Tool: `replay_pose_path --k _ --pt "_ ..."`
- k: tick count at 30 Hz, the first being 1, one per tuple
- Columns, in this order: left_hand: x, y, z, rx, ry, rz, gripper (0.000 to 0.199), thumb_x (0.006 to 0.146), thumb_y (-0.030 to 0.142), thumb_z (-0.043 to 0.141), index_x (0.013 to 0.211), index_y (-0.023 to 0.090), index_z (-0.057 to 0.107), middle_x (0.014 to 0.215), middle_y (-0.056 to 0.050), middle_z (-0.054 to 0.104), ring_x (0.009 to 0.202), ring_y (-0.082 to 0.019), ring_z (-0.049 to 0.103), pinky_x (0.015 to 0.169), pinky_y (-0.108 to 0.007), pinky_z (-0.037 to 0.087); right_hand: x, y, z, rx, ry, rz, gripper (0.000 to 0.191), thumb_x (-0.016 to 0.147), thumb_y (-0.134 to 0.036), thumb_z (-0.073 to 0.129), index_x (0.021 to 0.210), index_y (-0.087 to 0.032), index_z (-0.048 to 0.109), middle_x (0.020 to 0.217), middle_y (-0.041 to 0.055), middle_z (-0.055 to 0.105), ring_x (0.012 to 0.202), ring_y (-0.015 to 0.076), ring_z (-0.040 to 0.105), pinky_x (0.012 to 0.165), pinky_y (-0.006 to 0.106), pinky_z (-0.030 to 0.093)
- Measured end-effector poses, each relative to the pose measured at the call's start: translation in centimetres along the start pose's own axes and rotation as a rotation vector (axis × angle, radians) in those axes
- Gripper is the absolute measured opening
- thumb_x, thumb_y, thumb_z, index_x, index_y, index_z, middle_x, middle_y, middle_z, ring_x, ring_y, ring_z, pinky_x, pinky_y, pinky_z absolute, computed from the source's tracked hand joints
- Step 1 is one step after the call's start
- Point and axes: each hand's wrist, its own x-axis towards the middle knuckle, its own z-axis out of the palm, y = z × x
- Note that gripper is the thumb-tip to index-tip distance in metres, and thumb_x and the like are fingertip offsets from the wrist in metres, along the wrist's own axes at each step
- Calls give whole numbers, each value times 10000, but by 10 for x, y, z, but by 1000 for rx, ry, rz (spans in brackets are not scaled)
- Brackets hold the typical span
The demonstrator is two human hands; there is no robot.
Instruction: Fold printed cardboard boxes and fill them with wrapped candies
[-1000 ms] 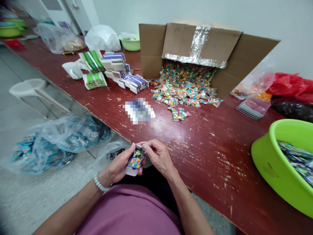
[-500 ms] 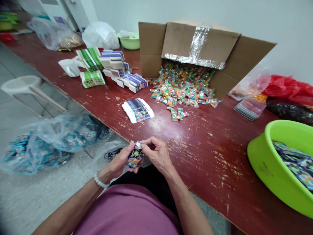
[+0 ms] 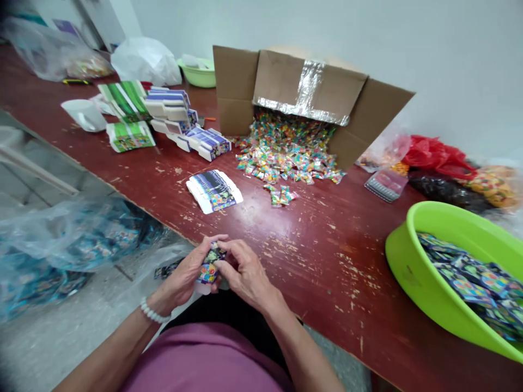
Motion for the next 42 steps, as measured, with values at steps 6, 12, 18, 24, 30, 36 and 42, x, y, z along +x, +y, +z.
replay_pose_path --k 6,12,18,24,30,36,42 --pt "14 15 2 -115 -14 53 384 827 345 740 1148 208 583 1000 -60 702 700 -127 658 615 -232 552 51 48 -68 -208 392 139 300 928 -360 514 1114 -223 705 1074 76 708 987 246 634 874 388 492" --pt "34 19 -15 62 171 233 454 656 259 861 1005 168 585 913 -21 683 748 -132 622 659 -233 537 94 87 -117 -651 348 156 432 794 -296 663 1203 -160 675 1252 155 644 1086 316 570 950 444 436" --pt "41 19 -33 311 335 387 525 666 272 816 1139 205 598 991 -7 674 842 -162 635 746 -274 530 80 91 -93 -893 204 170 291 909 -284 588 1169 -206 692 1208 143 682 1094 349 527 914 469 416" --pt "19 21 -51 441 255 245 412 638 303 856 928 192 584 827 20 652 748 -157 643 641 -258 540 29 69 -67 -403 302 163 257 959 -322 501 1097 -201 681 1008 87 724 925 238 632 856 359 473" --pt "7 17 -39 69 255 133 567 551 281 919 942 183 520 832 13 650 677 -164 672 528 -281 589 -1 14 -34 306 261 378 319 885 -439 632 1090 -199 677 835 2 674 659 134 576 614 246 449" --pt "-3 10 -23 -65 160 91 599 570 211 913 1077 163 597 975 -64 701 778 -197 699 611 -307 613 -7 2 -21 323 197 446 287 833 -440 677 984 -197 707 832 22 703 673 156 626 602 262 491" --pt "-11 4 -12 12 -31 91 524 627 204 876 1113 149 690 1068 -80 705 833 -168 674 722 -259 545 -5 -3 -23 468 224 487 342 715 -440 793 908 -176 696 728 13 692 581 131 591 536 242 480"
